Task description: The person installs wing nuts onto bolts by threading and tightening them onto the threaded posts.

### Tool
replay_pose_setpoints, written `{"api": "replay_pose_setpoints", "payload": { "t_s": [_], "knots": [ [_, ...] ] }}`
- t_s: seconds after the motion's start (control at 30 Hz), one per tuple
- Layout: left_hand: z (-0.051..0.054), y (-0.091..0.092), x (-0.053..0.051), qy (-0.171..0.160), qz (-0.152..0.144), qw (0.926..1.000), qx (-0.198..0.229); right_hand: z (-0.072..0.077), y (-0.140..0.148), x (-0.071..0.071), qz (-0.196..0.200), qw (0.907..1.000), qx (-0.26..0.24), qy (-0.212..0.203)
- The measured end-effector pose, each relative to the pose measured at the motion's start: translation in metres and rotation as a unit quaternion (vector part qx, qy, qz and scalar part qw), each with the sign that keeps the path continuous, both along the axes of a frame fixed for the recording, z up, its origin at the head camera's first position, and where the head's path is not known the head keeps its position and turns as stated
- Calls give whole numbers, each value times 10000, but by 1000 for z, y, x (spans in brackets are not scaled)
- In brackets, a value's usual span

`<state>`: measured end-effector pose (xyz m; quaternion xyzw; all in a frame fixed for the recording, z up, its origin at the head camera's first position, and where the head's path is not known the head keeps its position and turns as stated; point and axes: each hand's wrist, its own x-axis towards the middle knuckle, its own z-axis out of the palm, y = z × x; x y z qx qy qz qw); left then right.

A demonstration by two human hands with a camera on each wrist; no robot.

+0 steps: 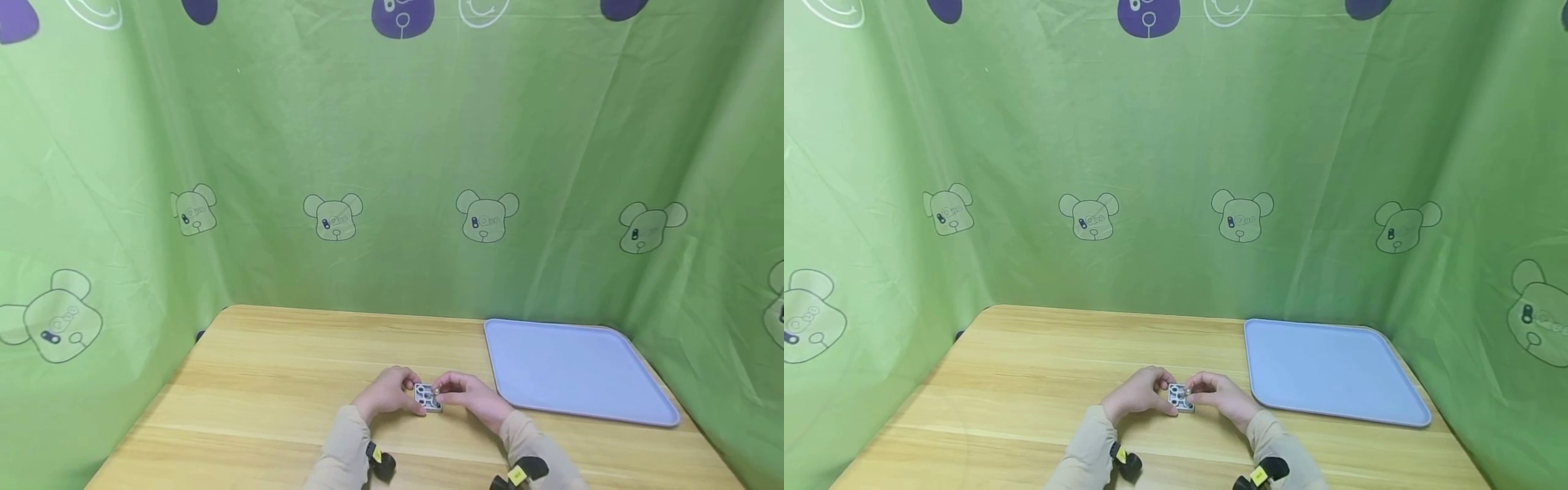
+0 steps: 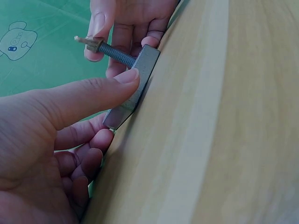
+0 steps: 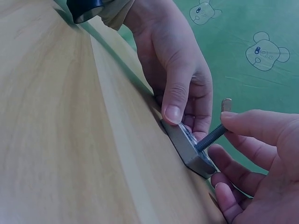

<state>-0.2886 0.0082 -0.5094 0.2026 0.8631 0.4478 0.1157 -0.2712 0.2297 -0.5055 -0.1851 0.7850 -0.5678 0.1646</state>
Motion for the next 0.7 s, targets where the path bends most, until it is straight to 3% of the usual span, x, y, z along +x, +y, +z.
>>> {"api": "replay_pose_setpoints", "payload": {
  "t_s": [0.47,0.7],
  "knots": [
    [0,0,0,21,45,10000,-41,-1,-5,0,-297,9995,-72,-19],
    [2,0,2,75,13,10000,-43,-2,-2,-1,-374,9989,-146,-223]
  ]
}}
